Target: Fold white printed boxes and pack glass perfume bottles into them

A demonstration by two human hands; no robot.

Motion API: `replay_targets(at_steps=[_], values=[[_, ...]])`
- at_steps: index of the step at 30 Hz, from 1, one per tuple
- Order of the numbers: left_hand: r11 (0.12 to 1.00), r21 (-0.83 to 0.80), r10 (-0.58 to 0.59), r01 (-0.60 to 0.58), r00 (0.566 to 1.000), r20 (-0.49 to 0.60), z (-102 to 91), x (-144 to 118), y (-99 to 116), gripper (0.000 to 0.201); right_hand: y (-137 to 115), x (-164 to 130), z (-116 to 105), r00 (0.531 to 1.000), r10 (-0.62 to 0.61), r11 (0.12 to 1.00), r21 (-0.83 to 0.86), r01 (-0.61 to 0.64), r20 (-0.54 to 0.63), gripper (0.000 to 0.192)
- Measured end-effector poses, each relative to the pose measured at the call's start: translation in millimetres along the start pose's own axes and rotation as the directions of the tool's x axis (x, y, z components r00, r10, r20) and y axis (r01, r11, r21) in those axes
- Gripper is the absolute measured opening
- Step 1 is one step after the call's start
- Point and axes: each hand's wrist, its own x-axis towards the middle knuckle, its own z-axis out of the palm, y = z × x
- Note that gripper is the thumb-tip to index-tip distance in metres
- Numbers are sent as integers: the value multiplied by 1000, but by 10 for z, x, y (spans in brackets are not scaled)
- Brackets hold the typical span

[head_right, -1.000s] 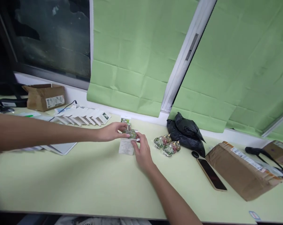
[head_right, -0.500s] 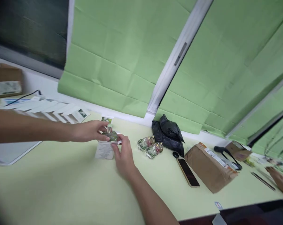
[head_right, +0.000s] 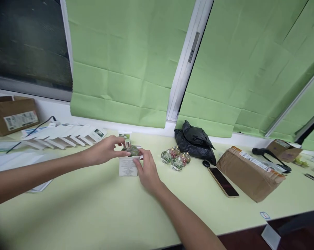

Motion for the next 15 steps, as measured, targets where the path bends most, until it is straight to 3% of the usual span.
replay_targets(at_steps=[5,11,15], values=[[991,-31,130,-130,991,-9,10,-64,-3,43,-43,-17,-8,1000,1,1000,18,-1,-23,34],[978,-45,202,-202,979,-5,24,-99,45,38,-77,-19,-26,1000,9,1000,18,-8,-27,29],[974,-30,228,-226,972,56,-16,-96,67,32,-54,-23,-19,999,39,999,13,-38,-27,27]])
